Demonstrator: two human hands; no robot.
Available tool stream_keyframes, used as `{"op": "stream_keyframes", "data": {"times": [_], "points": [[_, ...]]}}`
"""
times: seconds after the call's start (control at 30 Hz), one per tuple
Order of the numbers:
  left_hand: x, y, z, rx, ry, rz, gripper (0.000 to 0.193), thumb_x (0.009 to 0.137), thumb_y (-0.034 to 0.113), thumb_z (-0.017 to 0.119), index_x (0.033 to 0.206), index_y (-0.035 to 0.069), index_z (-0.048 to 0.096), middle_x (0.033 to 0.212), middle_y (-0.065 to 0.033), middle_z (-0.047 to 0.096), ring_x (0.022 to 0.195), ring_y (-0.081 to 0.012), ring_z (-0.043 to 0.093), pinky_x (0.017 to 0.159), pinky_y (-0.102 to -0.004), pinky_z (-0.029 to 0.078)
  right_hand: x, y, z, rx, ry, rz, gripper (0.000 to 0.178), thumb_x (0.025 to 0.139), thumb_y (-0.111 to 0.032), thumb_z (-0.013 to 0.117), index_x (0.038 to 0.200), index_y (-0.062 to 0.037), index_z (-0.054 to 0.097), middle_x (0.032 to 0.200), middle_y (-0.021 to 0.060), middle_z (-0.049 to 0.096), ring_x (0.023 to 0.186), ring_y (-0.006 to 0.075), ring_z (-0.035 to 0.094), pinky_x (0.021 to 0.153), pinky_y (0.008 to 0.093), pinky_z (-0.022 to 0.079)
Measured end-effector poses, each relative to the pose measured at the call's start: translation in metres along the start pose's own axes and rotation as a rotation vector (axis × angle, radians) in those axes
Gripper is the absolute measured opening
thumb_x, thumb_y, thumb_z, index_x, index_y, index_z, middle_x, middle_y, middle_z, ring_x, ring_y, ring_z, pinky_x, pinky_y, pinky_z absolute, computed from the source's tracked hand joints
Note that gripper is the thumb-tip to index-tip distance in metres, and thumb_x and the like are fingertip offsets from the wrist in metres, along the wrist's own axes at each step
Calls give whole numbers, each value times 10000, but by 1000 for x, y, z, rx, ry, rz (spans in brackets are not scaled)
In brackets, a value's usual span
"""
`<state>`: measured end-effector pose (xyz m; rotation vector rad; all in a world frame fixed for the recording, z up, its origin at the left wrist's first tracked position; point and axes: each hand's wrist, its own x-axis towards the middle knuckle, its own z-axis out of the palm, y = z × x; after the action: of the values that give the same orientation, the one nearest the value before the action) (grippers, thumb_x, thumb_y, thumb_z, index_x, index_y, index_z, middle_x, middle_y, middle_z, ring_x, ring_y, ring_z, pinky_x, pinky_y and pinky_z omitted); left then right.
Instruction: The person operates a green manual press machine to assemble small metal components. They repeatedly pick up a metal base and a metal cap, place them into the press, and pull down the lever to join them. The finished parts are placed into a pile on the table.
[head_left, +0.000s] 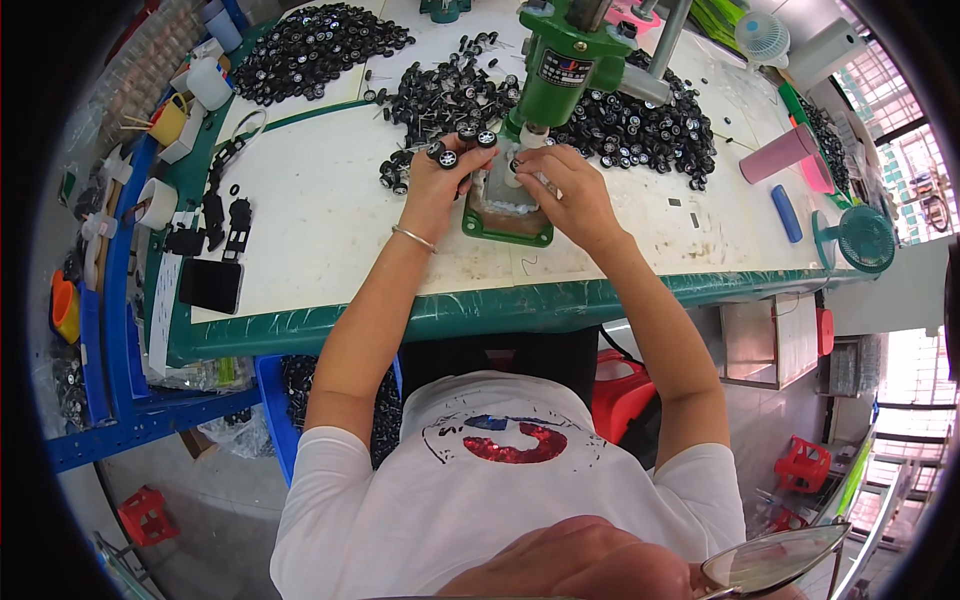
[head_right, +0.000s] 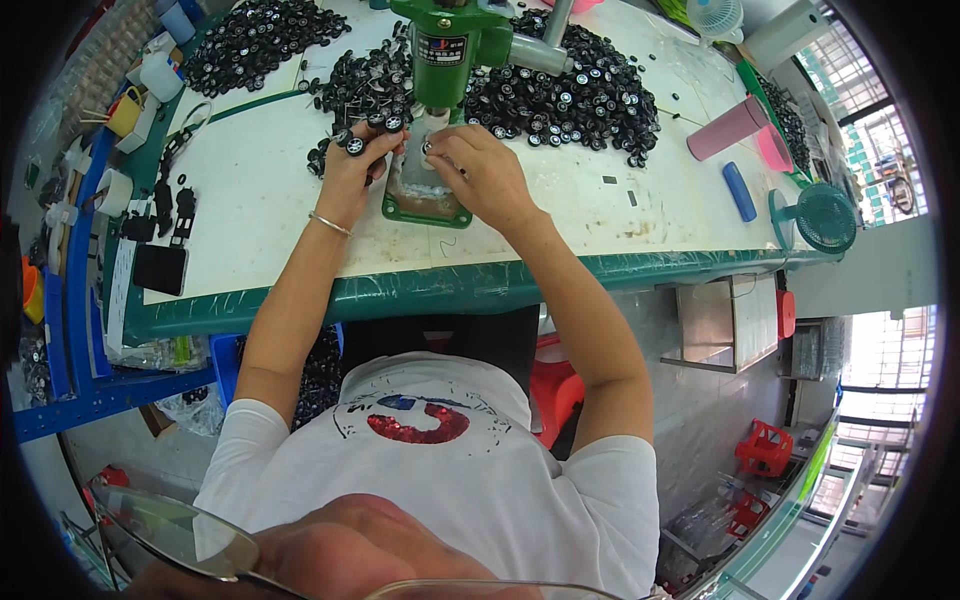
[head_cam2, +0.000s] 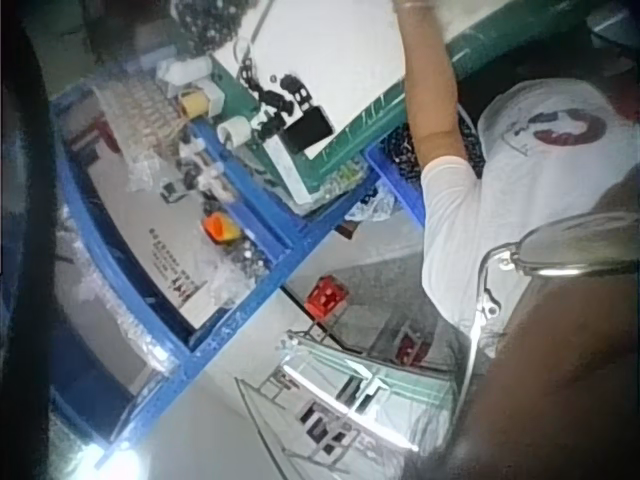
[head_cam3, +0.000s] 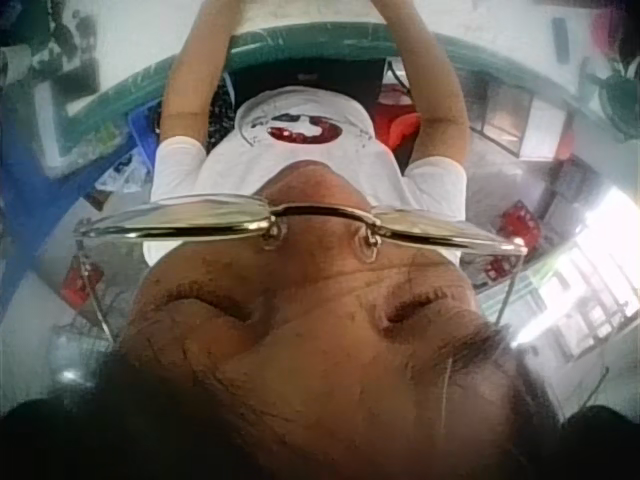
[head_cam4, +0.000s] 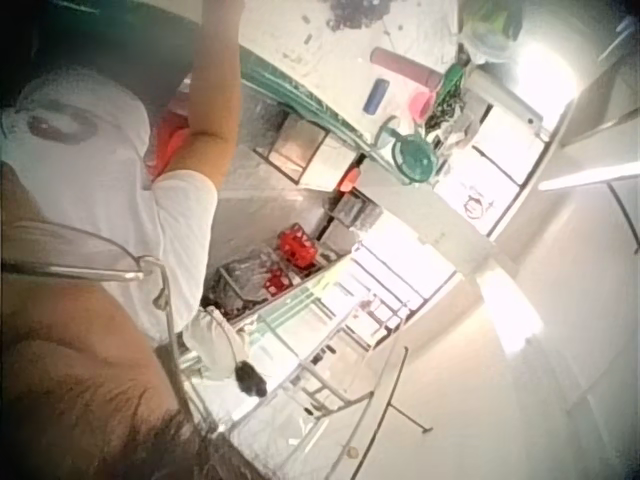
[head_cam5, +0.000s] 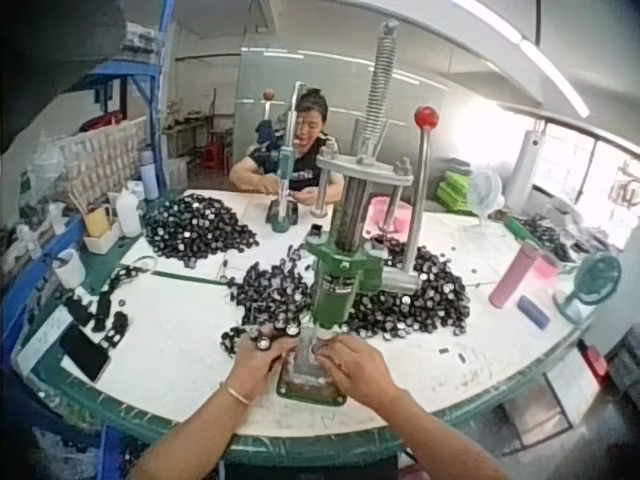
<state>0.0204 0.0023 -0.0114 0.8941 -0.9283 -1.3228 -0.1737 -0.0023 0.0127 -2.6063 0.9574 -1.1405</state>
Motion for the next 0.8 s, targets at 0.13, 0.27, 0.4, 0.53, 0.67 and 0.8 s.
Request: {"op": "stream_keyframes", "data": {"times": [0.13,0.27,0.4,0.53,0.67,0.8], "points": [[0,5,2,151,-25,35,161,775,144,751,881,31,705,744,-1,658,600,-31,503,523,-182,370,6,-4,2,126,-1,255,158,795,-120,670,930,-46,633,1027,80,619,943,298,586,807,398,474],[5,13,7,348,-57,62,186,752,157,772,874,30,710,773,3,671,686,-50,552,646,-214,445,14,-4,-4,171,-120,329,285,767,-122,686,1033,-34,636,1089,98,591,995,301,579,858,384,464],[8,18,15,419,-85,39,201,725,167,791,859,38,713,784,-5,677,697,-63,558,677,-238,464,12,4,-4,375,-143,426,361,779,-157,697,1105,-20,625,1109,103,593,984,246,598,859,347,477],[8,15,20,354,-124,28,199,726,167,792,862,46,713,787,-11,679,705,-65,556,684,-240,465,15,29,-28,557,18,605,375,828,-193,683,1152,-15,616,1119,86,612,920,186,621,823,319,501],[12,4,20,270,-143,123,165,735,89,777,865,21,701,769,11,662,688,-57,544,659,-228,454,65,48,-95,893,329,755,378,946,-234,529,1200,45,552,1106,87,619,1013,190,593,878,325,491],[10,3,22,190,-119,145,147,732,50,768,858,21,697,751,25,645,679,-52,533,651,-220,442,147,77,-158,1043,386,428,322,962,-228,438,1102,31,570,1073,140,613,986,256,599,841,371,504]]}}
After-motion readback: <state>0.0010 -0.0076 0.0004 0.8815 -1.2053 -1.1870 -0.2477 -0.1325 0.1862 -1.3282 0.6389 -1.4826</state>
